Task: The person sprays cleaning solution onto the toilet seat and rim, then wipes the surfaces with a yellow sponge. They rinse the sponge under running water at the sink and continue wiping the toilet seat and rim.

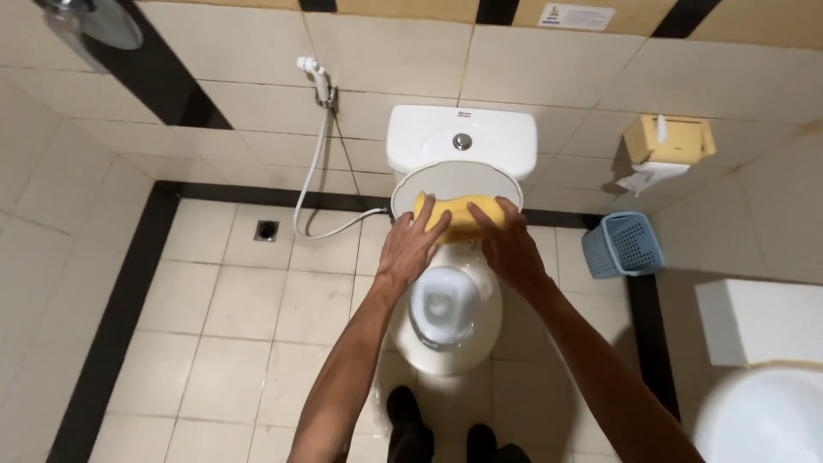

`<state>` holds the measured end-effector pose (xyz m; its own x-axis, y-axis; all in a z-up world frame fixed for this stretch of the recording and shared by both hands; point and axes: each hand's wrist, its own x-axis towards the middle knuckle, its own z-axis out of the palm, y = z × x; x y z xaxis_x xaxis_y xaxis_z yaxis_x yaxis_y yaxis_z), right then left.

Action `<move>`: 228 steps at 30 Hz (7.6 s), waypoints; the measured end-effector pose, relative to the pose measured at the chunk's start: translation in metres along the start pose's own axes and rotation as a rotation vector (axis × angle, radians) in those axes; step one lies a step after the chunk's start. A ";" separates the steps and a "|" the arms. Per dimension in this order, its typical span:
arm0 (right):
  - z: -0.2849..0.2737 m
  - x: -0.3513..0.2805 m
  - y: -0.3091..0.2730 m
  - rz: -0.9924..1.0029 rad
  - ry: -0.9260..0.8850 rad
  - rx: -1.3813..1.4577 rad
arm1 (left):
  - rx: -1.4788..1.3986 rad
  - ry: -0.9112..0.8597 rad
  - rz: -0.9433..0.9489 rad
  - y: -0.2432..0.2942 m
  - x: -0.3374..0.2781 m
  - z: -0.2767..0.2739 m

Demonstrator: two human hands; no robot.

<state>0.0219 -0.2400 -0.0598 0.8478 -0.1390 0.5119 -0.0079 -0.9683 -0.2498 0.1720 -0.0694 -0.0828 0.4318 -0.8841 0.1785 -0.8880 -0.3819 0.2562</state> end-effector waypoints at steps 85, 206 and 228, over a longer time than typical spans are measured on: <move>0.236 -0.111 0.259 -0.071 0.180 -0.553 | 0.746 0.629 0.113 -0.016 0.141 0.383; 0.318 -0.062 0.207 -0.225 0.224 -0.555 | 0.699 0.670 0.018 -0.139 0.085 0.376; 0.372 -0.181 0.253 0.019 -0.217 -0.317 | 0.411 0.310 0.082 -0.097 0.051 0.509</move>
<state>0.0632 -0.3824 -0.5212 0.9381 -0.1432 0.3154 -0.1594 -0.9869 0.0262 0.1991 -0.2143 -0.5820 0.3295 -0.8184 0.4708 -0.8829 -0.4438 -0.1535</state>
